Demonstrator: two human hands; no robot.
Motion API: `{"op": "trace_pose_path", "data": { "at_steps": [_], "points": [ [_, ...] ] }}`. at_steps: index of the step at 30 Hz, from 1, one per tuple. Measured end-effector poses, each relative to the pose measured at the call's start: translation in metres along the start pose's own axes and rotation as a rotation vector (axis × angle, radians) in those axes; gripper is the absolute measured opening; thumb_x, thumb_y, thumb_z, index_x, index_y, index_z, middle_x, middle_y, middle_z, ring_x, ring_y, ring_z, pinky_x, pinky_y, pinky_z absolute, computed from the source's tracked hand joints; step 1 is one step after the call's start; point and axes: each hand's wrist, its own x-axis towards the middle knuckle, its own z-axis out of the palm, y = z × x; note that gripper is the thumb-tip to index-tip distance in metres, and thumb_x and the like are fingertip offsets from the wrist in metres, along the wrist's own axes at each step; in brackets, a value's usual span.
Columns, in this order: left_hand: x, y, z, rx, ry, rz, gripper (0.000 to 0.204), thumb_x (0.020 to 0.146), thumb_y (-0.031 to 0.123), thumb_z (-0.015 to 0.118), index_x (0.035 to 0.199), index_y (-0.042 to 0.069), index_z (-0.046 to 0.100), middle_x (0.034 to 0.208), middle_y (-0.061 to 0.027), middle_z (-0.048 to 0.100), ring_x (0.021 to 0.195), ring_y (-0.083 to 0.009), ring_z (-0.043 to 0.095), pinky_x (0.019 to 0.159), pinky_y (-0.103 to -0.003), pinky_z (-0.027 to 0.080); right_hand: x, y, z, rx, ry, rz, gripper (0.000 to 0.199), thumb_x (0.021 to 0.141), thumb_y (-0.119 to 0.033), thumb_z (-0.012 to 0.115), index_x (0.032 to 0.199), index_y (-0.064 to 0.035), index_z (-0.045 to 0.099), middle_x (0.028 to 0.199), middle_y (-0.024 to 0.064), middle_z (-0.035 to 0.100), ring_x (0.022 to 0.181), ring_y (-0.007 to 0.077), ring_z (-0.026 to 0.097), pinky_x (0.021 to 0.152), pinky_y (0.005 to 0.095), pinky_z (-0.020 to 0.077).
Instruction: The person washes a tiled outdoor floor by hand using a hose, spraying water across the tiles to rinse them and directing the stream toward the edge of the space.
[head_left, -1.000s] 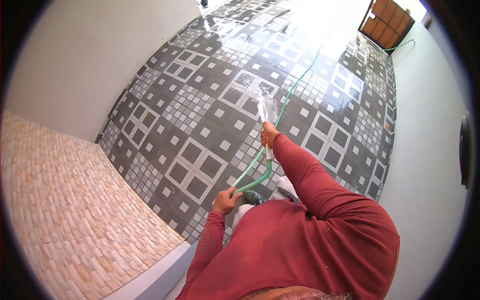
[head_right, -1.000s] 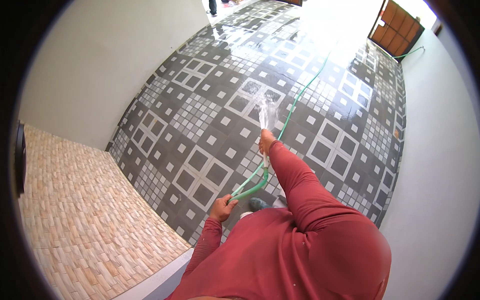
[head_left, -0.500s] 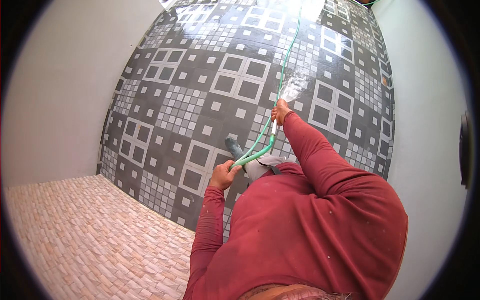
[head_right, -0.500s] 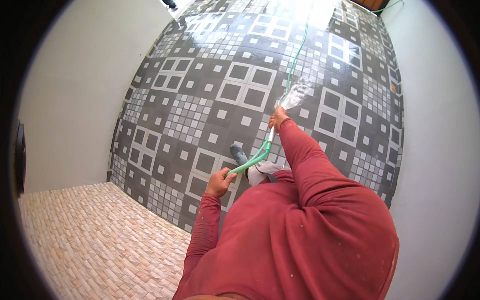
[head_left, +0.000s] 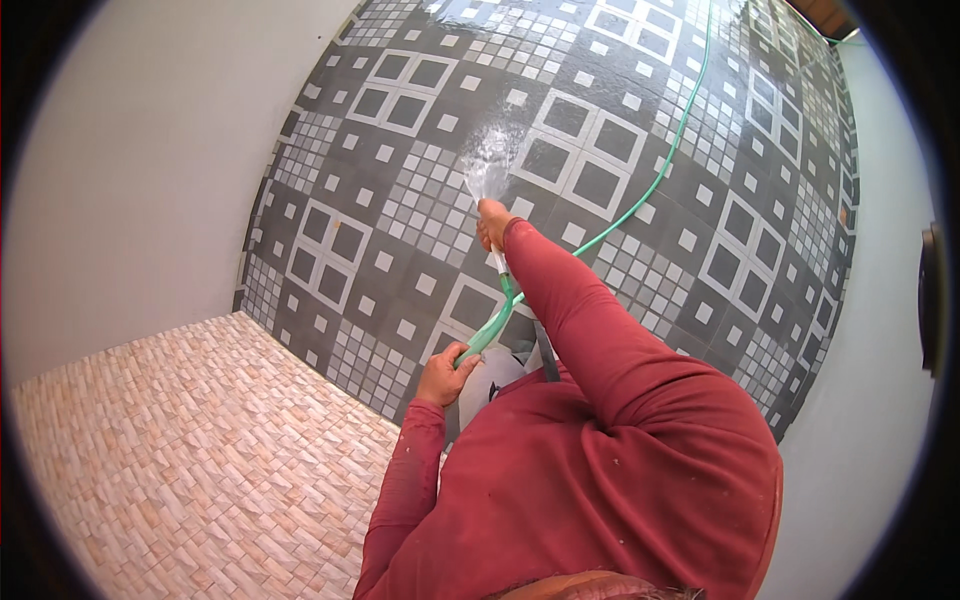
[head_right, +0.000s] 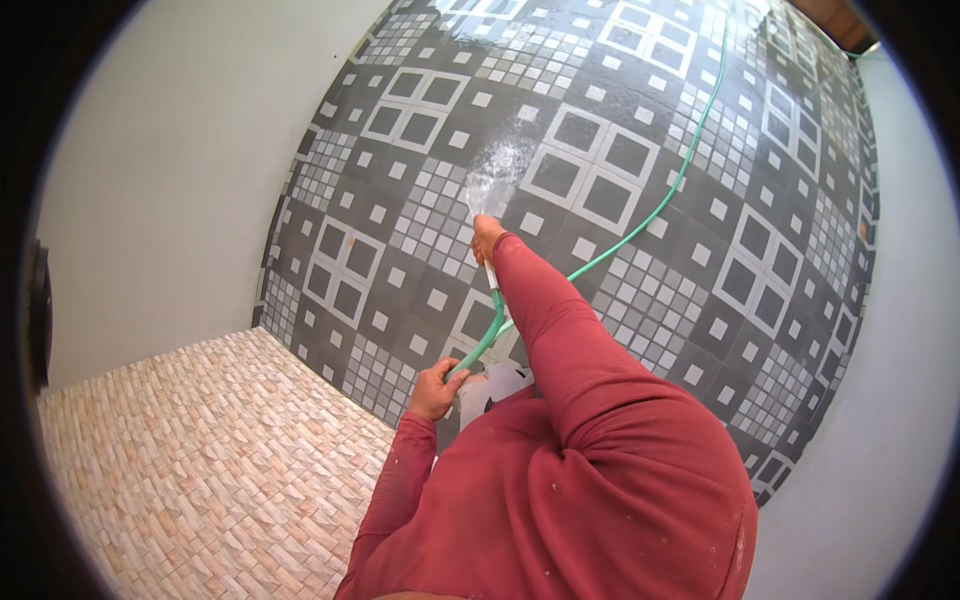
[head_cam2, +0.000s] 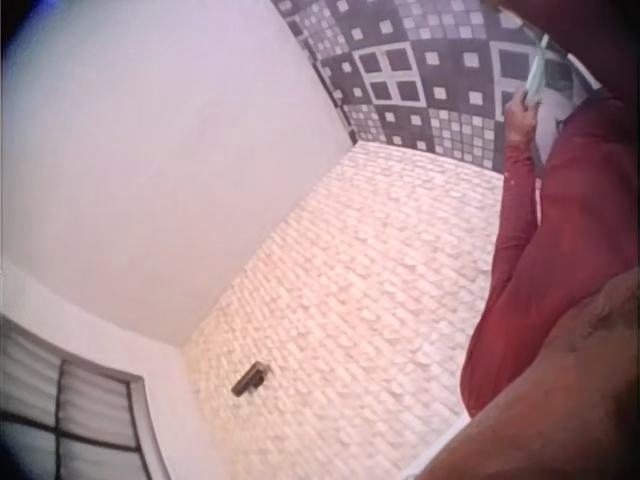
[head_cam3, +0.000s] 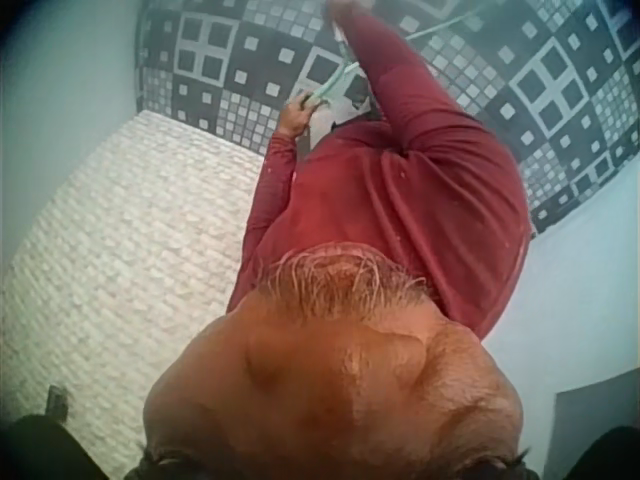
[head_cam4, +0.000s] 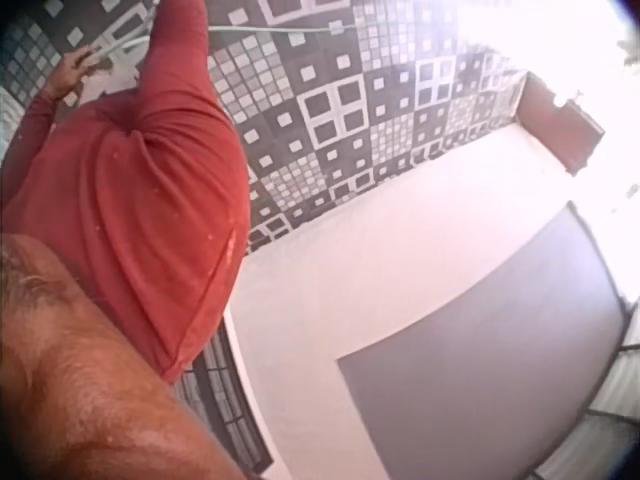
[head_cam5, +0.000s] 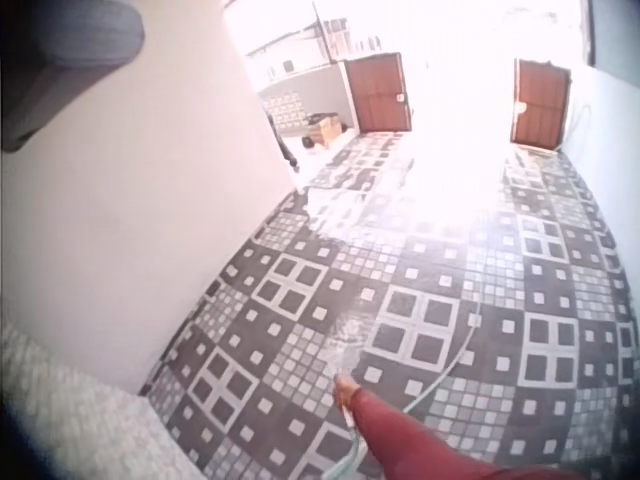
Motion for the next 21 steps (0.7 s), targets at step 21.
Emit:
{"op": "trace_pose_path", "data": {
  "at_steps": [21],
  "points": [
    [0.199,-0.151,-0.330,-0.199,-0.028,0.098,0.026,0.088,0.027,0.065,0.093,0.002,0.061,0.072,-0.0010,0.057,0.068,-0.0086,0.050,0.061,-0.026,0.042,0.080,-0.159,0.274,0.515,0.326,-0.241,0.038,0.086,-0.043,0.035,0.057,-0.0191,0.026,0.047,-0.0062,0.024,0.036,0.0076,0.024,0.035,0.0232,0.0195]
  ]
}}
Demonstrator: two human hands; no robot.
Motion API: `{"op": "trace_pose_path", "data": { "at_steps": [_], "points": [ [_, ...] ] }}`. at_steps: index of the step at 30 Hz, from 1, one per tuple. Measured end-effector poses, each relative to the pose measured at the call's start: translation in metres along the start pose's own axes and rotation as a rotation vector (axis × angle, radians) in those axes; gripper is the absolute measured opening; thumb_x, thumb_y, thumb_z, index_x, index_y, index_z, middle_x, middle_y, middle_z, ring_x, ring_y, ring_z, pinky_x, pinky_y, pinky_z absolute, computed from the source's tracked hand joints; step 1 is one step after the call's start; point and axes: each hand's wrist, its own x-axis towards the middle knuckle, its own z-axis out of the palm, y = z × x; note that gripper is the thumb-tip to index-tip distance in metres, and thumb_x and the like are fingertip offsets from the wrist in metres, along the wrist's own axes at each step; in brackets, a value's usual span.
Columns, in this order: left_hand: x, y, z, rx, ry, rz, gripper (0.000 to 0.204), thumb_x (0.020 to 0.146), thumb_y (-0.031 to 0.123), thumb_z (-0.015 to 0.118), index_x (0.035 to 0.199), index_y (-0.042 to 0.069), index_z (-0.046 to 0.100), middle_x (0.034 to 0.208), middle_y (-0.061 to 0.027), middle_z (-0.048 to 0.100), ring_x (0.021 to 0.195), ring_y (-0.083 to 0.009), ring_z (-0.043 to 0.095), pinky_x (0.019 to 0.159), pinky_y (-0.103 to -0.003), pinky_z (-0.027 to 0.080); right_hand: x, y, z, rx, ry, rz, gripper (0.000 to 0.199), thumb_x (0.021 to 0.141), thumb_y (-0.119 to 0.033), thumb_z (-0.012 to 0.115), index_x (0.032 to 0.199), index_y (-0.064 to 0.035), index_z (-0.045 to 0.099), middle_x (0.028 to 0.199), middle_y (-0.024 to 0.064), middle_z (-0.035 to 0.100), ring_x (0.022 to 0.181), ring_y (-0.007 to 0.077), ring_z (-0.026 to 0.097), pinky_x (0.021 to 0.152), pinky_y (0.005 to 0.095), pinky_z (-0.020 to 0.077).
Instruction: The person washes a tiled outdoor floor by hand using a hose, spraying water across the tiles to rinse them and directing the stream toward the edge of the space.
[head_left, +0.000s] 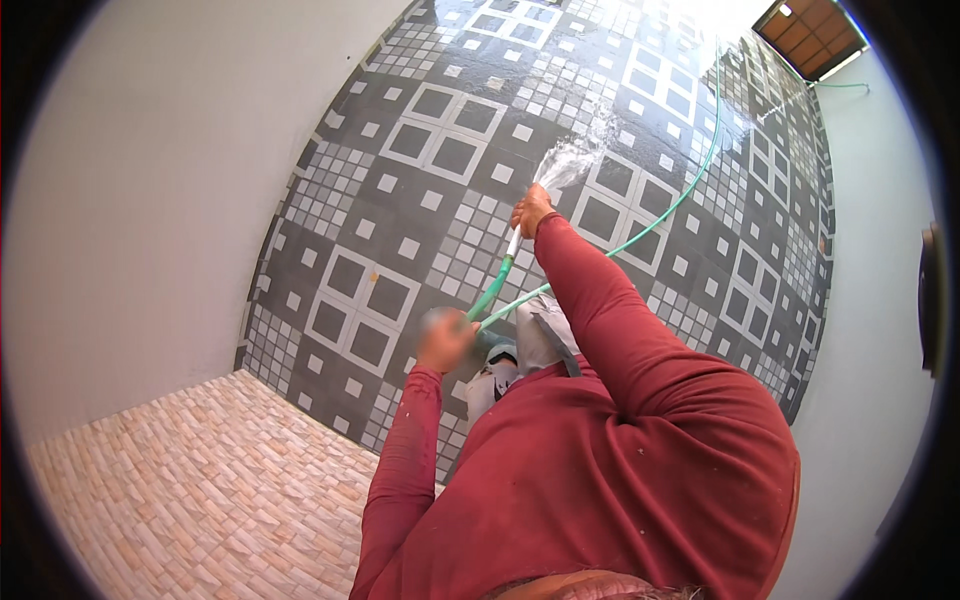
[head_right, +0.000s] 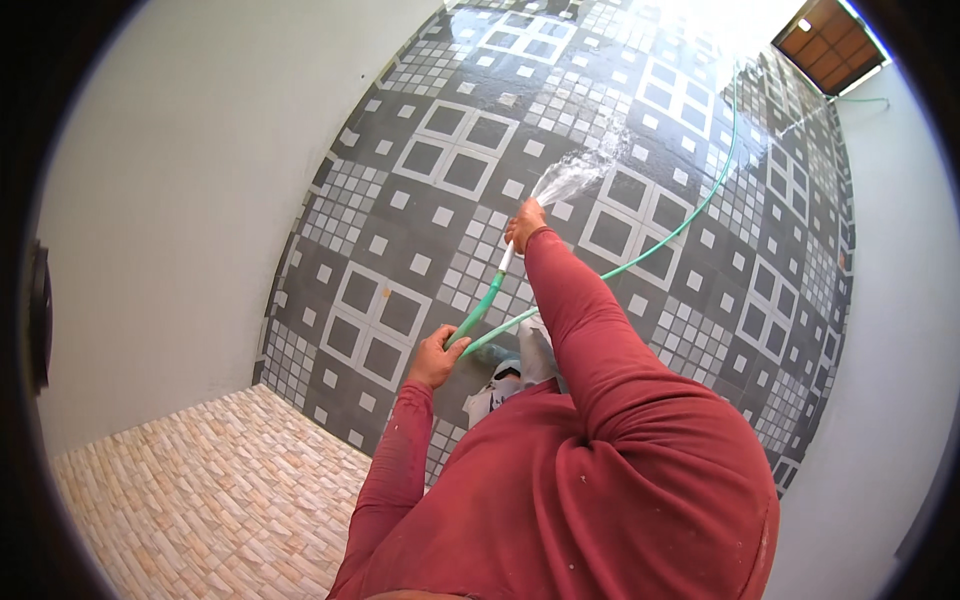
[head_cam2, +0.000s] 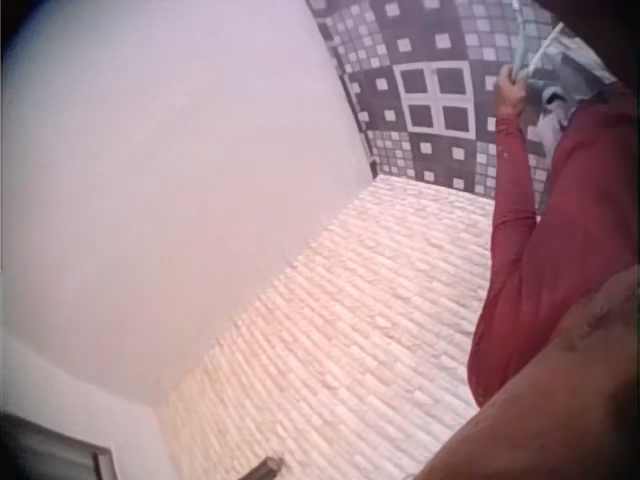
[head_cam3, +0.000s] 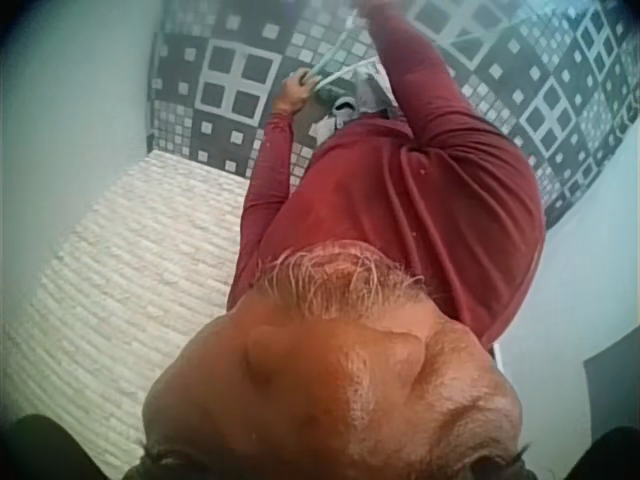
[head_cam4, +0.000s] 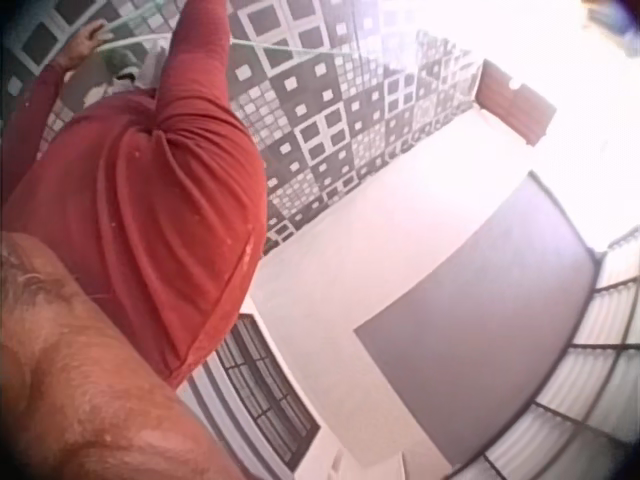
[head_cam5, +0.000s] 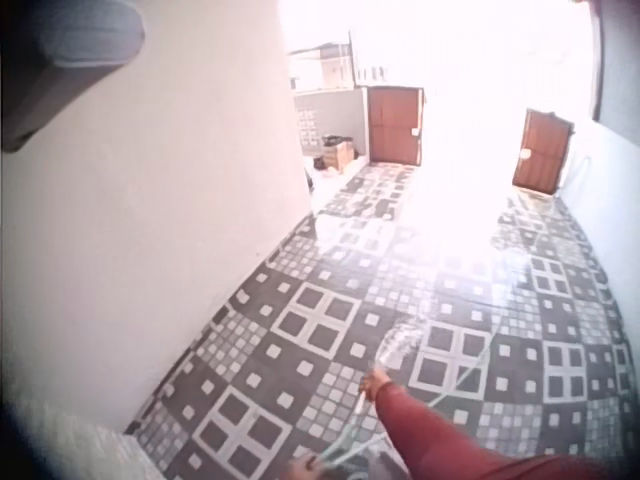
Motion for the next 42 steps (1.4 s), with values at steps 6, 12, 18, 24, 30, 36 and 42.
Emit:
{"op": "trace_pose_path", "data": {
  "at_steps": [6,12,18,24,30,36,42],
  "points": [
    [0.074,-0.027,-0.051,-0.194,-0.065,0.043,0.027,0.093,0.030,0.057,0.094,0.003,0.057,0.064,0.0017,0.049,0.054,-0.0062,0.044,0.050,-0.024,0.039,0.000,0.022,0.110,-0.028,-0.058,-0.017,0.033,0.091,-0.038,0.042,0.068,-0.0145,0.036,0.052,-0.0029,0.033,0.041,0.0095,0.033,0.038,0.0259,0.0295],
    [0.152,-0.048,-0.107,-0.682,-0.109,-0.312,0.032,0.097,0.035,0.046,0.094,0.005,0.054,0.062,0.0012,0.044,0.048,-0.0089,0.043,0.045,-0.027,0.041,0.045,0.067,0.177,-0.313,-0.252,-0.076,0.025,0.095,-0.031,0.044,0.097,-0.0070,0.050,0.082,0.0076,0.054,0.066,0.0213,0.055,0.059,0.0410,0.0448],
    [0.221,-0.076,-0.171,-0.941,-0.064,-0.555,0.032,0.095,0.043,0.050,0.088,0.012,0.051,0.066,0.0001,0.046,0.054,-0.0149,0.050,0.052,-0.035,0.047,0.044,0.153,0.217,-0.495,-0.464,-0.030,0.028,0.095,-0.029,0.047,0.102,-0.0019,0.049,0.085,0.0092,0.056,0.067,0.0233,0.058,0.057,0.0384,0.0462],
    [0.228,-0.130,-0.239,-0.396,-0.099,-0.881,0.057,0.091,0.043,0.055,0.130,0.003,0.044,0.100,-0.0112,0.062,0.083,-0.0224,0.062,0.071,-0.036,0.050,0.096,0.195,0.285,-0.454,-0.259,-0.165,0.025,0.095,-0.027,0.044,0.088,-0.0025,0.046,0.071,0.0059,0.051,0.064,0.0197,0.056,0.047,0.0374,0.0451],
    [0.136,-0.233,-0.363,-0.270,0.142,-0.424,0.058,0.090,0.021,0.060,0.136,-0.005,0.034,0.126,-0.0203,0.053,0.111,-0.0227,0.055,0.093,-0.030,0.043,0.156,0.240,0.345,-1.123,-0.093,-0.818,0.033,0.095,-0.031,0.044,0.095,0.0011,0.051,0.084,0.0284,0.061,0.080,0.0446,0.061,0.067,0.0512,0.0477],
    [0.121,-0.230,-0.572,-0.087,0.481,-0.202,0.052,0.093,0.008,0.052,0.140,-0.001,0.030,0.134,-0.0172,0.046,0.119,-0.0218,0.048,0.097,-0.030,0.040,0.154,0.280,0.412,-1.337,-0.139,-0.648,0.034,0.094,-0.034,0.043,0.103,-0.0015,0.049,0.094,0.0279,0.062,0.092,0.0468,0.059,0.080,0.0549,0.0442],
    [0.196,-0.092,-0.756,0.460,0.701,0.184,0.048,0.093,0.008,0.052,0.138,0.001,0.036,0.133,-0.0134,0.050,0.124,-0.0250,0.045,0.100,-0.039,0.035,0.171,0.285,0.463,-1.308,-0.055,-0.741,0.032,0.095,-0.034,0.043,0.100,-0.0026,0.047,0.086,0.0281,0.062,0.085,0.0480,0.058,0.073,0.0560,0.0440]
  ]
}}
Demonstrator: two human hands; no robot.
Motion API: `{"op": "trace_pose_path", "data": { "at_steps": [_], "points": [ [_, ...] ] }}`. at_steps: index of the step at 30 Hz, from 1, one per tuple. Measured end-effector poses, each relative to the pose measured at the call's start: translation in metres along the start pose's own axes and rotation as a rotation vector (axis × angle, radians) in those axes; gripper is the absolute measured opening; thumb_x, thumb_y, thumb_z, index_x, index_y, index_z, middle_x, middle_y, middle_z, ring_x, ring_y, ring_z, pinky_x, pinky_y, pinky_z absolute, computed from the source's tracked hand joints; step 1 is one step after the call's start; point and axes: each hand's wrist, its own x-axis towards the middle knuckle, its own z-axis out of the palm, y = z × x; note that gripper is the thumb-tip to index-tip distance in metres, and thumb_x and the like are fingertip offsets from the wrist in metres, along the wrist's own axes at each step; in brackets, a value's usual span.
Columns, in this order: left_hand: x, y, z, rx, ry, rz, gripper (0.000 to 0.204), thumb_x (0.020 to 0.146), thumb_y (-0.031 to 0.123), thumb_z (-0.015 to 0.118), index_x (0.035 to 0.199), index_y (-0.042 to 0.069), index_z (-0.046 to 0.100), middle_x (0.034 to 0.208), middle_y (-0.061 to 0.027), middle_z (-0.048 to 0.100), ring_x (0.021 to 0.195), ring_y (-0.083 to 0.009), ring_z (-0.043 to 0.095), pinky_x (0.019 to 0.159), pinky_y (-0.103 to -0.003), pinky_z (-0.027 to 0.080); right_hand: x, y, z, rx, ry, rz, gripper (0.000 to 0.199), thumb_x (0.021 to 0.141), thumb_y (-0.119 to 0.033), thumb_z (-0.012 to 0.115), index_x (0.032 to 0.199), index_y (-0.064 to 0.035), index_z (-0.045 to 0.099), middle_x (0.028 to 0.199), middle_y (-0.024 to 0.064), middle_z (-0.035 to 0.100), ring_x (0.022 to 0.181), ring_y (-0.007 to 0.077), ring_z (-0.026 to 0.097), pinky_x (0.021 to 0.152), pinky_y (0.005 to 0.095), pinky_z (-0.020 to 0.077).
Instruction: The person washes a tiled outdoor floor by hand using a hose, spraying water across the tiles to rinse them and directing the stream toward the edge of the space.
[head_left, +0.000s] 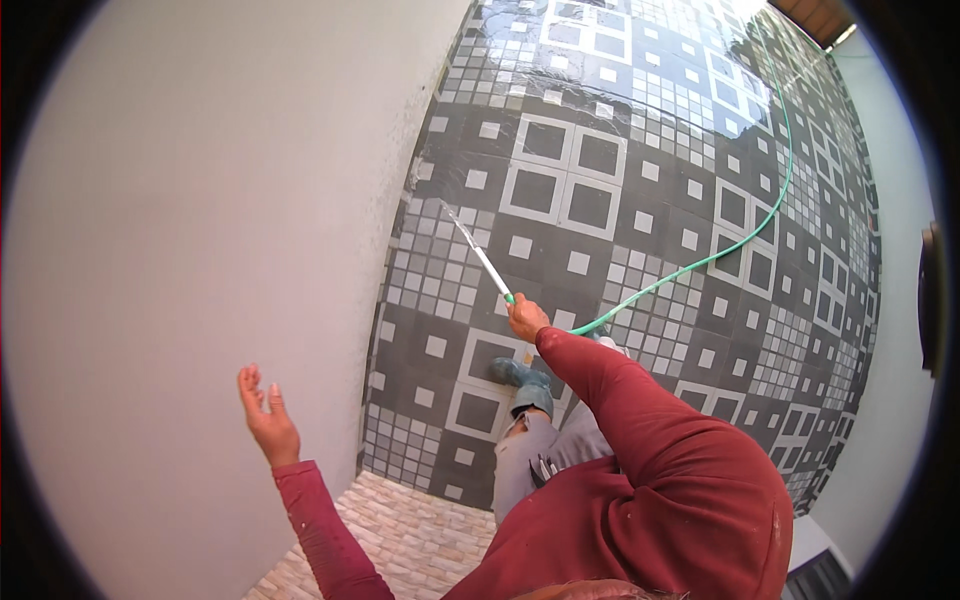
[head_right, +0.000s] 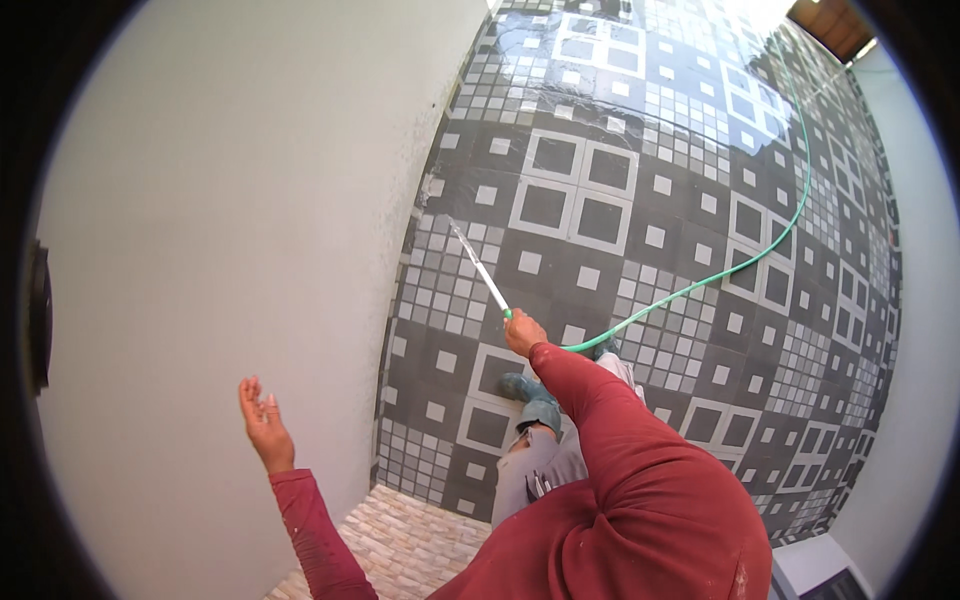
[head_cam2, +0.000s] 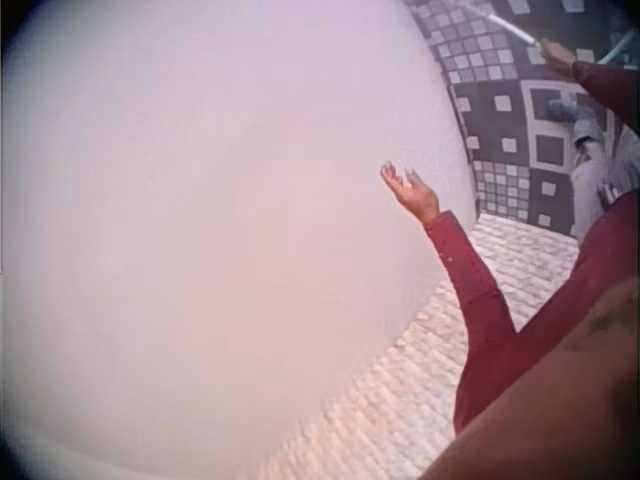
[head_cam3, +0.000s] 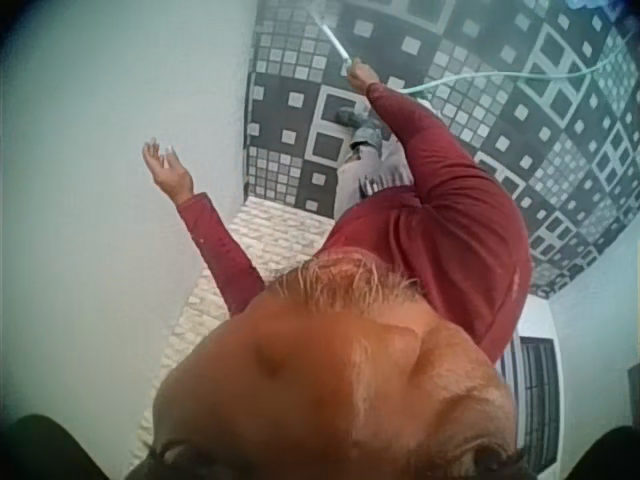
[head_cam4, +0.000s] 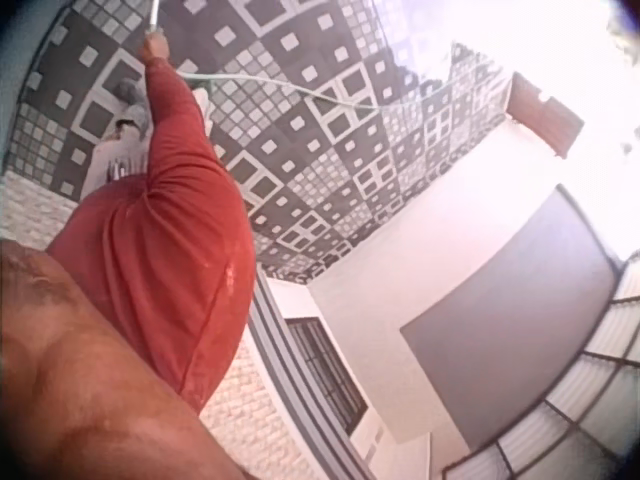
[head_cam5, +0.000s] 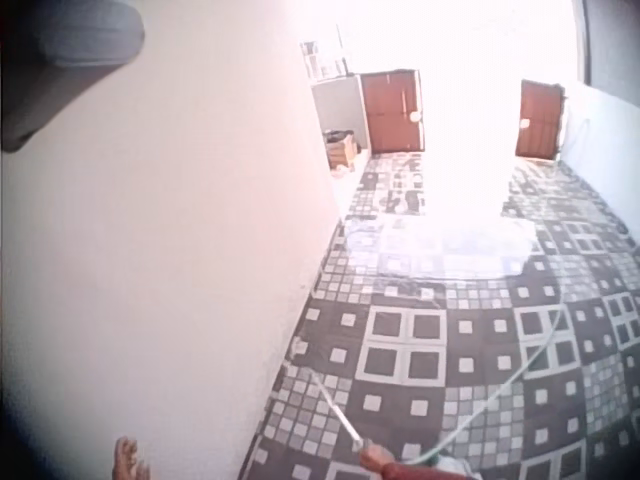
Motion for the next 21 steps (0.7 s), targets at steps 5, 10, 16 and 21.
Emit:
{"op": "trace_pose_path", "data": {
  "at_steps": [5,10,16,21],
  "points": [
    [0.129,0.043,-0.061,0.392,0.154,0.507,0.045,0.092,0.010,0.053,0.135,0.004,0.040,0.134,-0.0119,0.047,0.129,-0.0293,0.040,0.107,-0.043,0.030,0.040,-0.027,-0.003,0.017,-0.032,0.078,0.033,0.095,-0.033,0.042,0.105,-0.0024,0.048,0.093,0.0267,0.063,0.092,0.0460,0.059,0.080,0.0548,0.0447],
    [0.246,0.073,-0.072,0.872,0.222,0.893,0.043,0.090,0.012,0.053,0.132,0.008,0.044,0.139,-0.0090,0.043,0.135,-0.0299,0.031,0.111,-0.048,0.023,0.080,-0.033,-0.008,0.101,0.052,0.167,0.033,0.095,-0.033,0.042,0.105,-0.0022,0.049,0.094,0.0264,0.063,0.092,0.0459,0.059,0.081,0.0533,0.0449],
    [0.356,0.086,-0.076,1.204,0.212,1.040,0.046,0.089,0.014,0.055,0.133,0.012,0.043,0.143,-0.0071,0.038,0.139,-0.0290,0.026,0.112,-0.051,0.016,0.158,-0.005,-0.002,0.262,0.235,0.208,0.032,0.094,-0.031,0.043,0.103,-0.0012,0.050,0.093,0.0285,0.062,0.091,0.0477,0.058,0.078,0.0537,0.0455],
    [0.396,0.073,-0.055,1.333,0.255,1.042,0.050,0.089,0.020,0.057,0.136,0.016,0.040,0.146,-0.0058,0.034,0.140,-0.0282,0.023,0.112,-0.053,0.015,0.226,0.022,-0.035,0.374,0.437,0.362,0.031,0.094,-0.030,0.044,0.098,-0.0008,0.051,0.092,0.0281,0.062,0.090,0.0479,0.058,0.077,0.0541,0.0450]
  ]
}}
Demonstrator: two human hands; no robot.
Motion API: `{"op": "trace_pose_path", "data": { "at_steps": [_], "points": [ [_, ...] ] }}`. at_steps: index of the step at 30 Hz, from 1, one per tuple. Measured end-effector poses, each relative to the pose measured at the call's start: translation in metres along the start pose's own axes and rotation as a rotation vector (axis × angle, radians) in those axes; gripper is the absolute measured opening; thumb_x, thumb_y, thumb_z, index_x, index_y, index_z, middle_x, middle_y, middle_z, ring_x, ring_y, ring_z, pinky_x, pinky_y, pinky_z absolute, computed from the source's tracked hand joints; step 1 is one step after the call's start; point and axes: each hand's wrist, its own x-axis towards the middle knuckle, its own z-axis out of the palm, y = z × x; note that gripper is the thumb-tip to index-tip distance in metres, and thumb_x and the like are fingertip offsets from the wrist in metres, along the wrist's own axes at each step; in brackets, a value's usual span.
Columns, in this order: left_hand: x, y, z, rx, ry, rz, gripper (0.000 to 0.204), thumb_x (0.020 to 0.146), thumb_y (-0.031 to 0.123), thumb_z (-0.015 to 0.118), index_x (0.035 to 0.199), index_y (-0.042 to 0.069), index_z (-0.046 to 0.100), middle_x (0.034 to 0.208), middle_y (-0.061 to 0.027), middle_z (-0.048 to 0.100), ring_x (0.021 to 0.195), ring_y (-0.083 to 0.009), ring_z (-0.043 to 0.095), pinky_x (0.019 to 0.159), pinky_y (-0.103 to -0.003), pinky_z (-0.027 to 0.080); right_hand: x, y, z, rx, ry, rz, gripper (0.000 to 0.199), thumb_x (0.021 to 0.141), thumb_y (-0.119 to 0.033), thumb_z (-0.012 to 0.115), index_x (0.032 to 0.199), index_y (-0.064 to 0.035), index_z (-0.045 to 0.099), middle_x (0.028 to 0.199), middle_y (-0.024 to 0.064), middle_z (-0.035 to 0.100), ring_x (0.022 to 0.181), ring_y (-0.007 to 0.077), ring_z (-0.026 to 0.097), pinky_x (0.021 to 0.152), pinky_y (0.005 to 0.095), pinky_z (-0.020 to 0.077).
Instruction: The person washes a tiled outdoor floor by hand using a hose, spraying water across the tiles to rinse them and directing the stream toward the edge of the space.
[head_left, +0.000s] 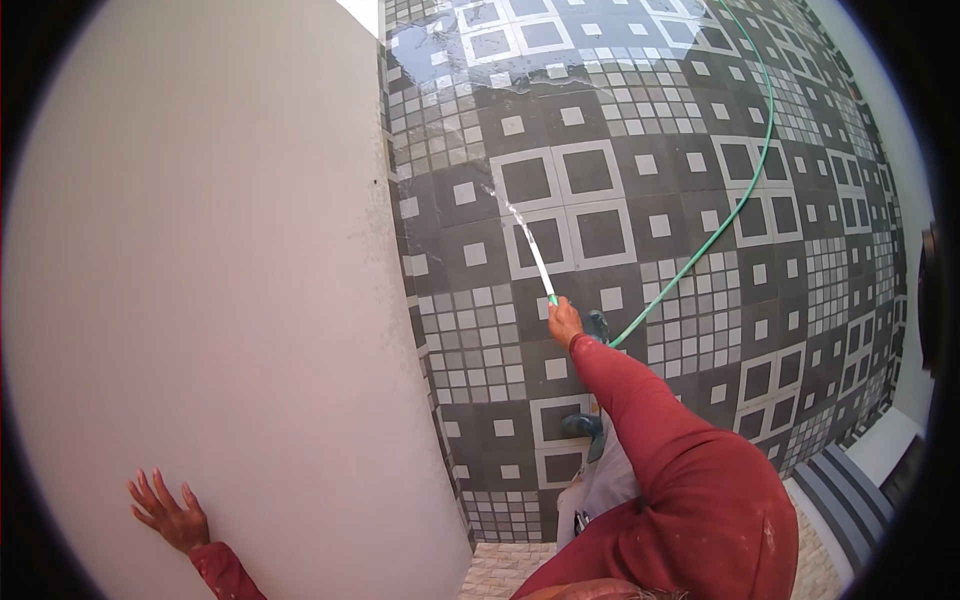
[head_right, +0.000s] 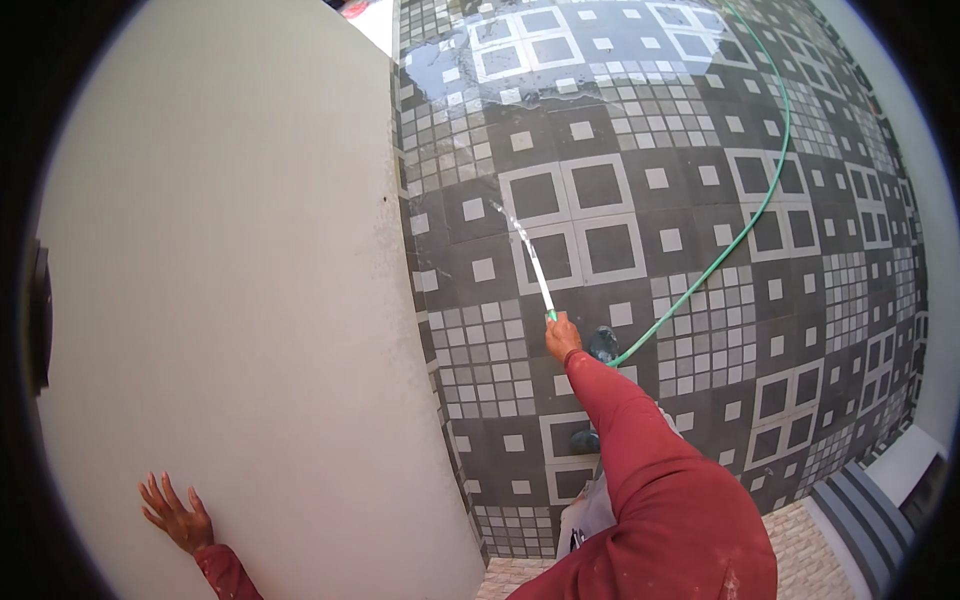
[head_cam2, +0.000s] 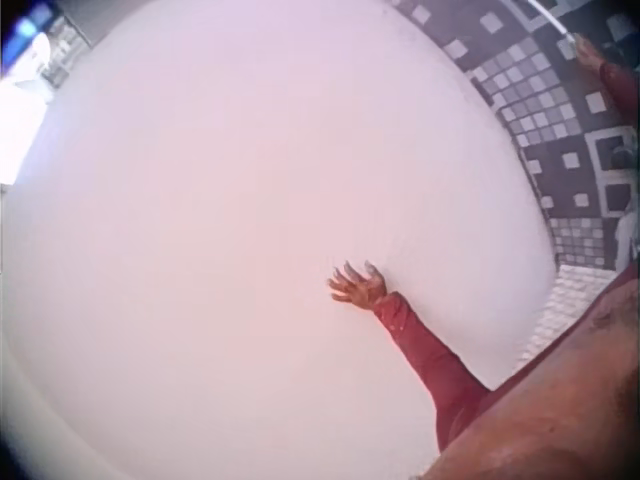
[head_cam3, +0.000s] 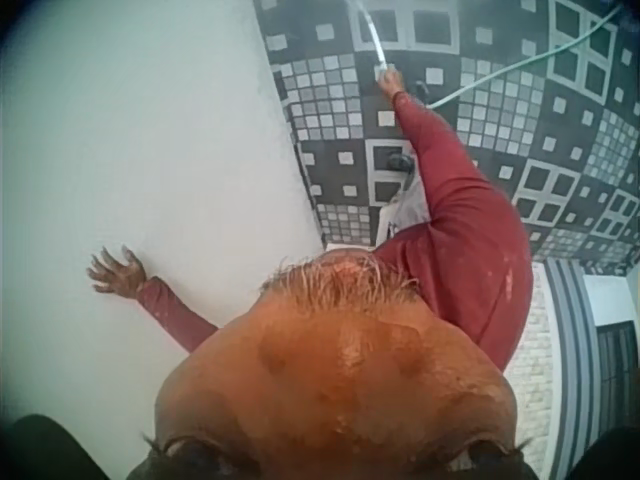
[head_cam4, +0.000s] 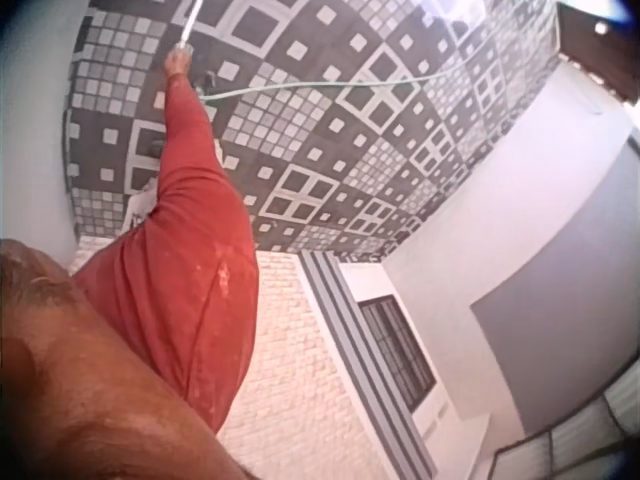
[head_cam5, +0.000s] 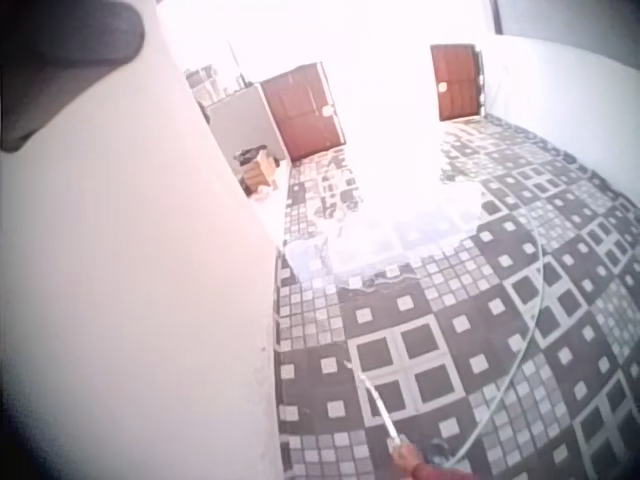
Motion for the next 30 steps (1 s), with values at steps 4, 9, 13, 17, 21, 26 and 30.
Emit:
{"op": "trace_pose_path", "data": {
  "at_steps": [4,9,13,17,21,26,30],
  "points": [
    [-0.012,-0.009,-0.012,0.122,-0.122,-0.022,0.050,0.090,0.029,0.055,0.135,0.015,0.040,0.147,-0.0085,0.033,0.140,-0.0312,0.022,0.111,-0.057,0.014,0.077,-0.008,0.008,0.066,0.184,0.034,0.032,0.094,-0.030,0.044,0.097,0.0000,0.053,0.090,0.0277,0.061,0.086,0.0462,0.058,0.074,0.0529,0.0451],
    [0.005,-0.001,-0.005,0.198,-0.236,-0.024,0.070,0.077,0.062,0.059,0.131,0.019,0.046,0.142,-0.0109,0.038,0.135,-0.0381,0.031,0.102,-0.066,0.024,0.181,0.002,-0.004,0.237,0.424,0.181,0.034,0.095,-0.031,0.044,0.094,0.0017,0.052,0.076,0.0189,0.059,0.063,0.0348,0.061,0.051,0.0457,0.0475],
    [0.004,0.000,-0.007,0.240,-0.276,-0.058,0.073,0.077,0.062,0.058,0.130,0.013,0.046,0.140,-0.0130,0.041,0.134,-0.0396,0.031,0.101,-0.066,0.024,0.228,-0.022,-0.043,0.308,0.513,0.242,0.034,0.094,-0.030,0.045,0.092,0.0028,0.054,0.079,0.0187,0.058,0.066,0.0333,0.058,0.052,0.0436,0.0446],
    [0.004,0.004,-0.008,0.228,-0.331,-0.109,0.076,0.078,0.063,0.055,0.133,0.011,0.044,0.145,-0.0149,0.035,0.136,-0.0417,0.027,0.103,-0.064,0.024,0.251,-0.058,-0.102,0.382,0.532,0.315,0.035,0.093,-0.029,0.045,0.095,0.0036,0.057,0.091,0.0276,0.062,0.090,0.0458,0.059,0.077,0.0511,0.0448],
    [0.002,-0.001,-0.008,0.179,-0.373,-0.092,0.078,0.079,0.063,0.053,0.136,0.011,0.041,0.148,-0.0156,0.031,0.138,-0.0423,0.022,0.105,-0.064,0.021,0.267,-0.087,-0.147,0.364,0.571,0.275,0.034,0.093,-0.030,0.045,0.097,0.0021,0.057,0.095,0.0266,0.062,0.093,0.0446,0.058,0.080,0.0507,0.0452],
    [-0.024,-0.015,-0.004,0.112,-0.562,-0.167,0.079,0.079,0.063,0.052,0.139,0.013,0.039,0.149,-0.0168,0.028,0.139,-0.0420,0.018,0.106,-0.064,0.017,0.279,-0.136,-0.169,0.335,0.548,0.263,0.035,0.093,-0.031,0.045,0.097,0.0020,0.056,0.097,0.0255,0.062,0.096,0.0439,0.058,0.081,0.0499,0.0449],
    [0.002,-0.007,0.012,-0.010,-0.390,-0.194,0.078,0.079,0.062,0.054,0.138,0.014,0.040,0.149,-0.0171,0.028,0.139,-0.0415,0.017,0.107,-0.064,0.014,0.283,-0.162,-0.168,0.156,0.520,0.181,0.034,0.093,-0.030,0.046,0.098,0.0013,0.056,0.094,0.0266,0.062,0.093,0.0448,0.058,0.078,0.0515,0.0451]
  ]
}}
